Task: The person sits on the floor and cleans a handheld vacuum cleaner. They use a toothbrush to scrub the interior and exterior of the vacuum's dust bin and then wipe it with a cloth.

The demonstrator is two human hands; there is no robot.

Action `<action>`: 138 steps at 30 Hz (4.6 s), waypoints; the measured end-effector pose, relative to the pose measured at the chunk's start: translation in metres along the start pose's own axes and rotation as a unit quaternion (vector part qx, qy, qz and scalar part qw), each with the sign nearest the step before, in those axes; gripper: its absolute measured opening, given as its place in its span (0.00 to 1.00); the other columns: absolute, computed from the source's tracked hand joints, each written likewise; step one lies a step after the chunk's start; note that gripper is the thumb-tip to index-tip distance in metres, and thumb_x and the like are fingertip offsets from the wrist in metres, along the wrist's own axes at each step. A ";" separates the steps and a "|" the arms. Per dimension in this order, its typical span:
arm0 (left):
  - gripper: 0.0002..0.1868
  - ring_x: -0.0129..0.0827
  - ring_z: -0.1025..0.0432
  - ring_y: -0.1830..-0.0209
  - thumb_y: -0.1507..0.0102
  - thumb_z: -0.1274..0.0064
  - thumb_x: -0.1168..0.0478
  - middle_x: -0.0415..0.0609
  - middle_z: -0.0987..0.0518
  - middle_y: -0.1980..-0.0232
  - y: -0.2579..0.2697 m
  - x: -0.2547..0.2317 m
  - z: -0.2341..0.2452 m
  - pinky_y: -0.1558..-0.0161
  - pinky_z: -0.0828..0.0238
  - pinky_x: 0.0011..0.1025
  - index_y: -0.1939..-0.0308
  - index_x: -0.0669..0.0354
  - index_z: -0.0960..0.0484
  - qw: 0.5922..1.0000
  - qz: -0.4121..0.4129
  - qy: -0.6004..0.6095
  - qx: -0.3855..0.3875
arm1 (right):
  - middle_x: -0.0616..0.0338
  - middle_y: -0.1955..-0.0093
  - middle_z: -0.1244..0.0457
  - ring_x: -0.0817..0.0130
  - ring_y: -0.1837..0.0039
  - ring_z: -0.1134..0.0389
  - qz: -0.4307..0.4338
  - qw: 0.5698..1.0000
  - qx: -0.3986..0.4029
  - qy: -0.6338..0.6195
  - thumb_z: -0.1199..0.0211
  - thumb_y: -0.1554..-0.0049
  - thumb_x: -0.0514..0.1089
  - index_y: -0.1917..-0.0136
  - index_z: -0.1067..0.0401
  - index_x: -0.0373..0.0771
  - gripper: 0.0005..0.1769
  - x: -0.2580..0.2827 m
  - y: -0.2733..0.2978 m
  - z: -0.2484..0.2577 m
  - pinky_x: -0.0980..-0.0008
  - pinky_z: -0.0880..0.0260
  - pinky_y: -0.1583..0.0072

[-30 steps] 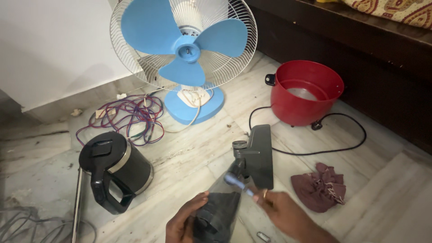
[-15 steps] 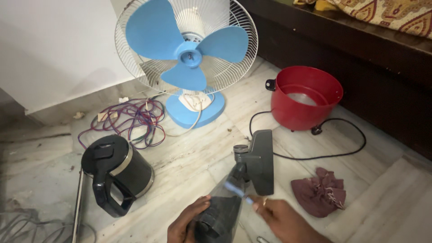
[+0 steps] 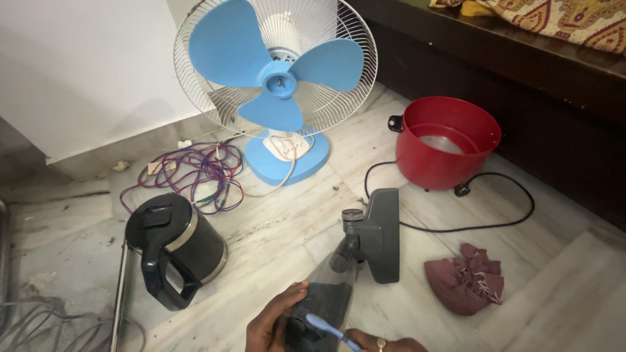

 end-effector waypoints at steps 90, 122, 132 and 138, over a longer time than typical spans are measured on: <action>0.22 0.39 0.29 0.30 0.34 0.60 0.73 0.58 0.19 0.36 0.005 0.043 0.015 0.28 0.45 0.32 0.37 0.71 0.25 0.977 0.118 0.065 -0.165 | 0.43 0.58 0.30 0.42 0.51 0.28 -0.126 0.970 -0.149 0.143 0.47 0.37 0.58 0.52 0.25 0.42 0.19 0.041 -0.068 0.047 0.48 0.29 0.47; 0.41 0.48 0.20 0.74 0.45 0.60 0.75 0.64 0.19 0.53 -0.222 -0.163 -0.092 0.70 0.19 0.38 0.26 0.48 0.40 0.953 0.207 -0.201 0.095 | 0.68 0.67 0.42 0.78 0.67 0.46 -0.053 0.896 -0.311 -0.313 0.34 0.44 0.54 0.39 0.24 0.34 0.26 0.108 -0.028 0.117 0.74 0.48 0.65; 0.30 0.46 0.20 0.77 0.41 0.59 0.74 0.66 0.14 0.58 -0.235 -0.180 -0.086 0.69 0.20 0.38 0.36 0.49 0.26 0.882 0.207 -0.384 0.180 | 0.61 0.65 0.33 0.73 0.70 0.46 -0.135 0.898 -0.265 -0.323 0.33 0.45 0.52 0.36 0.26 0.37 0.27 0.081 -0.046 0.101 0.70 0.47 0.67; 0.30 0.49 0.18 0.78 0.45 0.61 0.78 0.62 0.15 0.52 -0.195 -0.174 -0.053 0.73 0.21 0.39 0.41 0.55 0.25 0.923 0.234 -0.286 0.109 | 0.56 0.37 0.29 0.65 0.33 0.29 -0.092 0.939 -0.281 -0.173 0.26 0.52 0.44 0.35 0.27 0.36 0.32 0.056 -0.057 0.083 0.69 0.35 0.33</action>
Point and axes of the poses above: each hand's wrist, its own y-axis away from the middle knuckle, its own z-axis out of the back of the hand, x = y × z, the point moved 1 cm from there along -y, towards the middle knuckle
